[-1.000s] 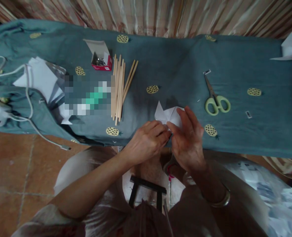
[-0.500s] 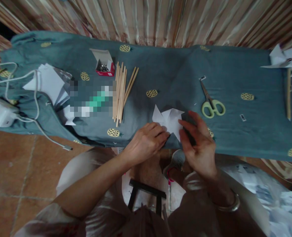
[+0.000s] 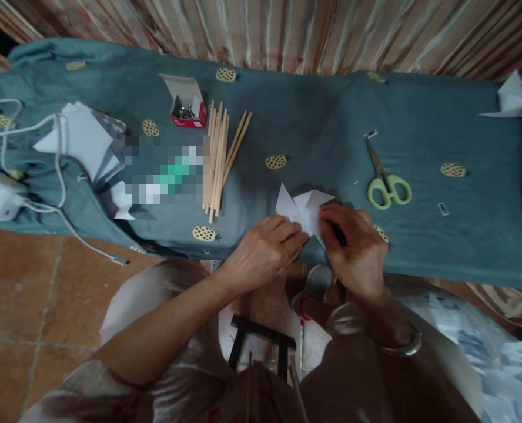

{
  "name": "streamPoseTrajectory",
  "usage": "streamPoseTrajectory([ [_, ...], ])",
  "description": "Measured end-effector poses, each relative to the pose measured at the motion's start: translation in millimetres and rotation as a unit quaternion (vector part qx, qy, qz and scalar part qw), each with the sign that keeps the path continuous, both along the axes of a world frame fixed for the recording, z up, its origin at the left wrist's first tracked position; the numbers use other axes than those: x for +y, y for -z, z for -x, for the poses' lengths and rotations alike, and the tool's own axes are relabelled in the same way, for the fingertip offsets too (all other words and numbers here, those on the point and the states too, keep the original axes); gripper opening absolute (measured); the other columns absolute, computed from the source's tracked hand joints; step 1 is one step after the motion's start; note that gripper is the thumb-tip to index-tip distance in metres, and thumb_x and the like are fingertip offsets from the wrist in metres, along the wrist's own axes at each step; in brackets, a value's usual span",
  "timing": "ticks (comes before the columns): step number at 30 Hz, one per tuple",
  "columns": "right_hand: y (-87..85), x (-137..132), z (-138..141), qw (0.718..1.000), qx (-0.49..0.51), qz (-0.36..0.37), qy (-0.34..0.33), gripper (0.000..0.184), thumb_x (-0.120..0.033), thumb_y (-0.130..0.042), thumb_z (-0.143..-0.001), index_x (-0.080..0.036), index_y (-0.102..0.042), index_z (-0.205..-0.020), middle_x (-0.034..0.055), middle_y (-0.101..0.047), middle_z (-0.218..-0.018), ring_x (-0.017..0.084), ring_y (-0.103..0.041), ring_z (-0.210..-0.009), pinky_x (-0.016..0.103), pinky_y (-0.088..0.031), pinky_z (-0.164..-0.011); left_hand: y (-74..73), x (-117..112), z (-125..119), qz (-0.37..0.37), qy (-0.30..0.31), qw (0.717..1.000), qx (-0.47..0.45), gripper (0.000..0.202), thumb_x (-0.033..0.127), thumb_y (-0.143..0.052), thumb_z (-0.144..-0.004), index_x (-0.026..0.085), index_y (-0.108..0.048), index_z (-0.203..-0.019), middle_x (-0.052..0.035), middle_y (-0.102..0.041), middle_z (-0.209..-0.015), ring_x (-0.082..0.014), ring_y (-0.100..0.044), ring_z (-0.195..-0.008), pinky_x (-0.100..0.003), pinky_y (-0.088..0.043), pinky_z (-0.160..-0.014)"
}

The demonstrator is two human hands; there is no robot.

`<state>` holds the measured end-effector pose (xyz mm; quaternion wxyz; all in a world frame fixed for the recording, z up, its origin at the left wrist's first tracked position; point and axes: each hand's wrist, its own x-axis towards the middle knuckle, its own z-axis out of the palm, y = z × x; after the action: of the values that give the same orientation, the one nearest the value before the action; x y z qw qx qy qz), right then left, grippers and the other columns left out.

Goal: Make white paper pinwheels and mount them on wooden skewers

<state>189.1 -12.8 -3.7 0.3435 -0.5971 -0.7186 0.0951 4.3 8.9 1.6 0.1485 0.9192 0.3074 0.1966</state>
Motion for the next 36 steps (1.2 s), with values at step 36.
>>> streamPoseTrajectory([
  [36,0.8,-2.9,-5.3,0.993,-0.09,-0.031,-0.065,0.018,-0.011,-0.055,-0.088,-0.015,-0.067,-0.102,0.0118,-0.07,-0.107,0.024,-0.063,-0.098,0.038,-0.054,-0.086,-0.3,5.3,0.3,-0.004,-0.012,1.0,0.026,0.024,0.025,-0.047,-0.094,0.016,-0.064,-0.108,-0.0083,-0.062,-0.127,-0.0223,-0.054,-0.102,-0.037,-0.041,-0.081],
])
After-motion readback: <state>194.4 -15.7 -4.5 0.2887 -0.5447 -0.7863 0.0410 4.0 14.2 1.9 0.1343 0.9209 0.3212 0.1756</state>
